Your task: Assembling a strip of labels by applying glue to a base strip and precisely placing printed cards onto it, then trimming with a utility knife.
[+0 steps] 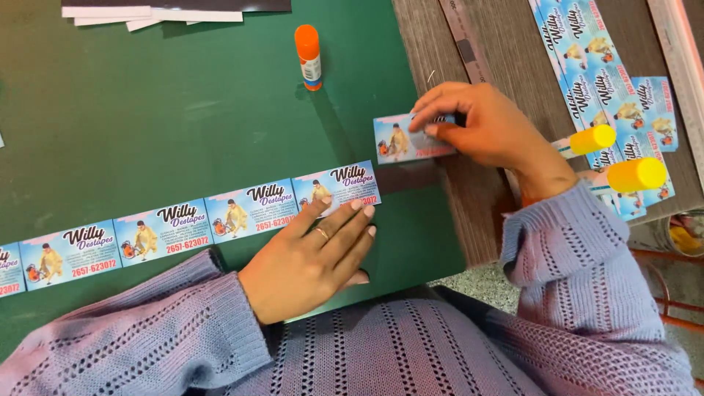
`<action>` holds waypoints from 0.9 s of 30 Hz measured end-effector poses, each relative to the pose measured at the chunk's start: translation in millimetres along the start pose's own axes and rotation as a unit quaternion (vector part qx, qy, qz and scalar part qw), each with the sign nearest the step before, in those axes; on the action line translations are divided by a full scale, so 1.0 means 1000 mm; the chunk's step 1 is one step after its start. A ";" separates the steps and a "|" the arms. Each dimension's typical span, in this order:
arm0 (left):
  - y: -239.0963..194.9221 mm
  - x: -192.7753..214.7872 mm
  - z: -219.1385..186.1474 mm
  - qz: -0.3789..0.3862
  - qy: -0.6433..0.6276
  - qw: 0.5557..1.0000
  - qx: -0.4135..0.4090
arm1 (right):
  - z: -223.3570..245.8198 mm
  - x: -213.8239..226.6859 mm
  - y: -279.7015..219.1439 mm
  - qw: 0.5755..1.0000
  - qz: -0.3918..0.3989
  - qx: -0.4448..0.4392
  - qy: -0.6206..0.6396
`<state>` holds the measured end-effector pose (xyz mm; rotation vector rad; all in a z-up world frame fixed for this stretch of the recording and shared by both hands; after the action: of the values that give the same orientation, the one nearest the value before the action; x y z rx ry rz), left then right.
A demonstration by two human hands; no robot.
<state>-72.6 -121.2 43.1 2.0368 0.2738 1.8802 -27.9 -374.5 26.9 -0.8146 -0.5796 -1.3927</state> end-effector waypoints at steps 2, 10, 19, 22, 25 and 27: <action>-0.001 -0.003 0.003 0.004 -0.009 1.000 0.011 | 0.001 0.000 0.003 0.999 -0.029 -0.010 0.021; -0.003 -0.008 0.005 0.005 -0.026 0.999 0.035 | 0.010 0.003 0.003 0.996 -0.089 -0.030 0.009; 0.000 -0.004 0.005 -0.002 -0.009 1.000 0.026 | 0.022 0.002 0.000 0.987 -0.147 0.053 -0.036; -0.003 -0.002 0.002 -0.017 0.008 1.000 0.017 | 0.025 0.002 0.001 0.984 -0.153 0.067 -0.070; 0.003 0.036 0.005 -0.086 -0.050 0.992 0.076 | 0.031 0.021 -0.018 0.977 -0.161 0.134 -0.036; 0.009 0.068 0.009 -0.120 -0.094 0.982 0.115 | 0.093 0.028 -0.063 0.976 -0.196 0.091 -0.034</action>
<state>-58.2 -105.3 109.2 2.1972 0.6821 1.5601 -77.3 -317.9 115.0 -0.6215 -0.9441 -1.6441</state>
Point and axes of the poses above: each hand's wrist, its own y-axis towards the middle knuckle, its own x-axis out of the back of the hand, z = x × y, the point moved 8 cm from there along y, towards the middle knuckle, and after that the axes turned 7 degrees about -y, right-handed, at the moved point
